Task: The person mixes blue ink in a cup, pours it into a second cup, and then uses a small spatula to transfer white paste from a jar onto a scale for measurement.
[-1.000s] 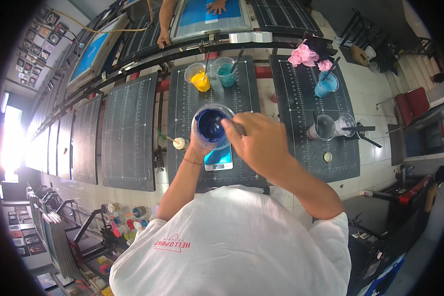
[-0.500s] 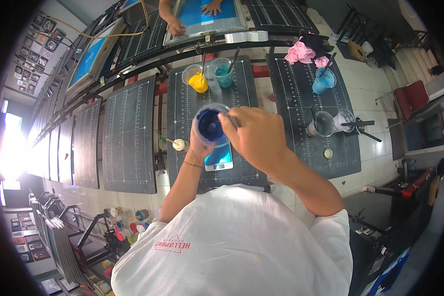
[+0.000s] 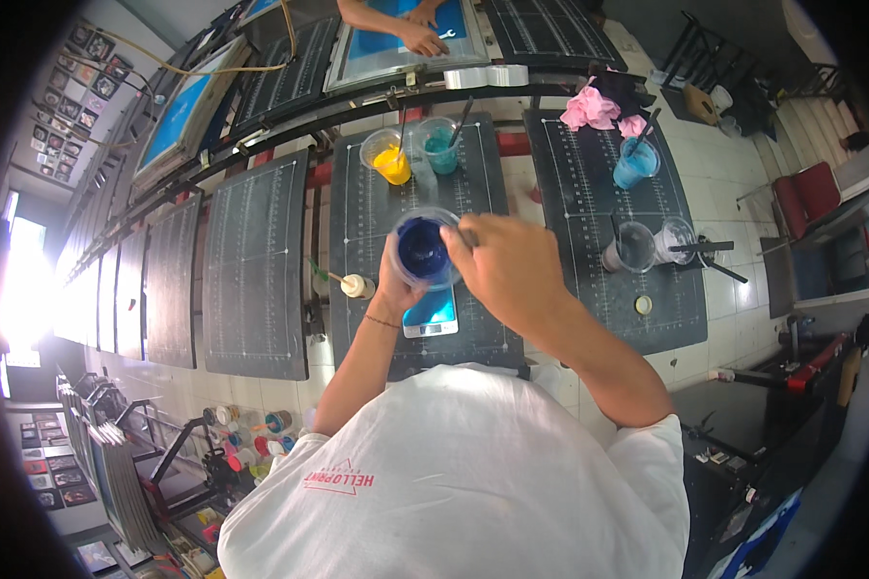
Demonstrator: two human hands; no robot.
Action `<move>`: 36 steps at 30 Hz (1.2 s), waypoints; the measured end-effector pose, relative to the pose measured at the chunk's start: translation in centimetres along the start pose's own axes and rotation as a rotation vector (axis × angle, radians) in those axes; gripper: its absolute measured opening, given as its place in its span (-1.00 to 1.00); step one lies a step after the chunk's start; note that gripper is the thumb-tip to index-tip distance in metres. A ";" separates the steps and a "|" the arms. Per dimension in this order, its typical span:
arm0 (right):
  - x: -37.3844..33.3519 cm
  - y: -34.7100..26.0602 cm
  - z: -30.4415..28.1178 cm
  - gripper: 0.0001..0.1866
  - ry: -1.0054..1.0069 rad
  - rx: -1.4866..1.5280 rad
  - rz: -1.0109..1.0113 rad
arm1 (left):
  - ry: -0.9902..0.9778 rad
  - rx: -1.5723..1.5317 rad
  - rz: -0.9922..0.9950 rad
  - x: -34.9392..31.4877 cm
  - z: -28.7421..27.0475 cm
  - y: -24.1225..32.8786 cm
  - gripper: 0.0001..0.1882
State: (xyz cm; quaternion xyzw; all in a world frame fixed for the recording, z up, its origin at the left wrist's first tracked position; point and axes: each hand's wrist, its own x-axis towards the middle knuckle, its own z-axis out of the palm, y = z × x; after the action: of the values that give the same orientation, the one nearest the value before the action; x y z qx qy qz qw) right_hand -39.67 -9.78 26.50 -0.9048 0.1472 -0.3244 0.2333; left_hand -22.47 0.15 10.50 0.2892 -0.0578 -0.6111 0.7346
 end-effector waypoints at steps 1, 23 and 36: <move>-0.3 0.2 0.1 -0.70 -0.054 0.038 -0.040 | 0.070 -0.030 -0.030 0.2 0.5 -0.2 -0.43; 0.0 0.2 -0.2 -0.62 -0.057 -0.049 0.079 | -0.096 -0.111 -0.003 0.3 0.4 -0.9 -0.47; -0.3 0.6 -0.5 -0.61 0.020 -0.076 0.148 | -0.030 -0.156 0.011 0.3 1.9 -0.7 -0.43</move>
State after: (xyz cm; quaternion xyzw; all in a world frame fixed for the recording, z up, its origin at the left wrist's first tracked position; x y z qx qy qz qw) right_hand -40.27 -10.36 26.41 -0.8964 0.2284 -0.3092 0.2206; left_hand -23.86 -0.84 11.63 0.2215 -0.0224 -0.6140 0.7573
